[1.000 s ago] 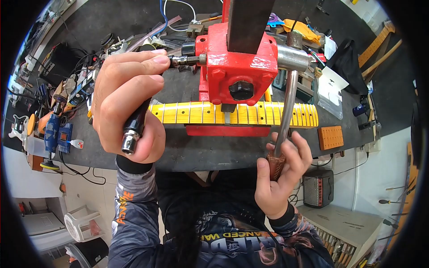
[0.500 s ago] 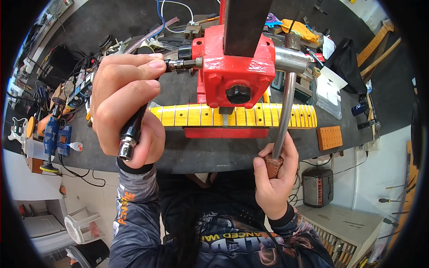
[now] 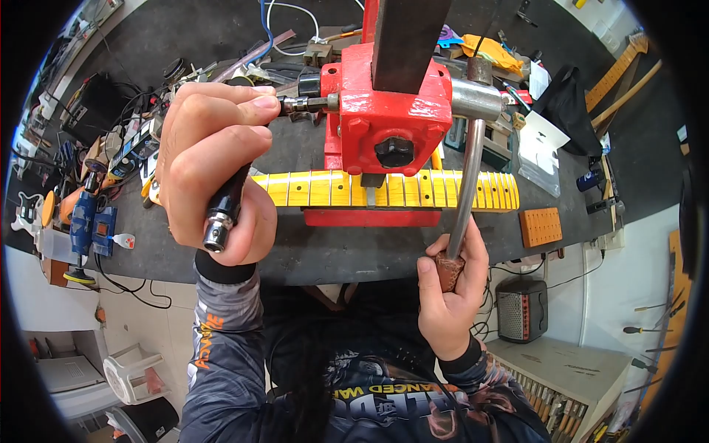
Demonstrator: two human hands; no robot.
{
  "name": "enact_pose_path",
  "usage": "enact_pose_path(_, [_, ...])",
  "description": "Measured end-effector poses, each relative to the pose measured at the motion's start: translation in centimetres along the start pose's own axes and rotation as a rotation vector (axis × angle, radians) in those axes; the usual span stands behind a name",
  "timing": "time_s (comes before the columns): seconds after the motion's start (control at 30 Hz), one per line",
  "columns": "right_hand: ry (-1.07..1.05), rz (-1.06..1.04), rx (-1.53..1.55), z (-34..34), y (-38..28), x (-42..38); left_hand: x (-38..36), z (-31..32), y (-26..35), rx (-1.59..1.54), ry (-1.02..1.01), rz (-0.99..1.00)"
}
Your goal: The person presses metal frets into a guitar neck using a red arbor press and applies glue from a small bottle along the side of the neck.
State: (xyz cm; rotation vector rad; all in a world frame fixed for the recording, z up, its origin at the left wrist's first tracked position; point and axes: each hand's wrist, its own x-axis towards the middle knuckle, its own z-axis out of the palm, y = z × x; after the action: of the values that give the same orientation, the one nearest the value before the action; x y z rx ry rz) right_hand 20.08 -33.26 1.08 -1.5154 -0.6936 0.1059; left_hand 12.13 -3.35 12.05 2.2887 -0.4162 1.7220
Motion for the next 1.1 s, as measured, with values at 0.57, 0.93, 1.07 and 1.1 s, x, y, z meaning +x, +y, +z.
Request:
enact_pose_path(0.57, [0.016, -0.015, 0.101, 0.0, -0.3, -0.2, 5.2, 0.9, -3.8, -0.475, -0.280, -1.151])
enact_pose_path(0.93, [-0.036, 0.033, 0.167, -0.3, -1.8, -0.2, -0.2, -0.4, -0.1, -0.506, -0.457, -1.352])
enact_pose_path(1.07, [-0.042, 0.086, 0.181, -0.7, -2.2, -0.4, -4.2, -3.9, 1.6, -0.062, -0.631, -0.706])
enact_pose_path(1.1, [-0.044, 0.052, 0.158, -0.7, -2.0, -0.3, -4.0, -4.3, 2.4, 0.121, -0.706, -0.421])
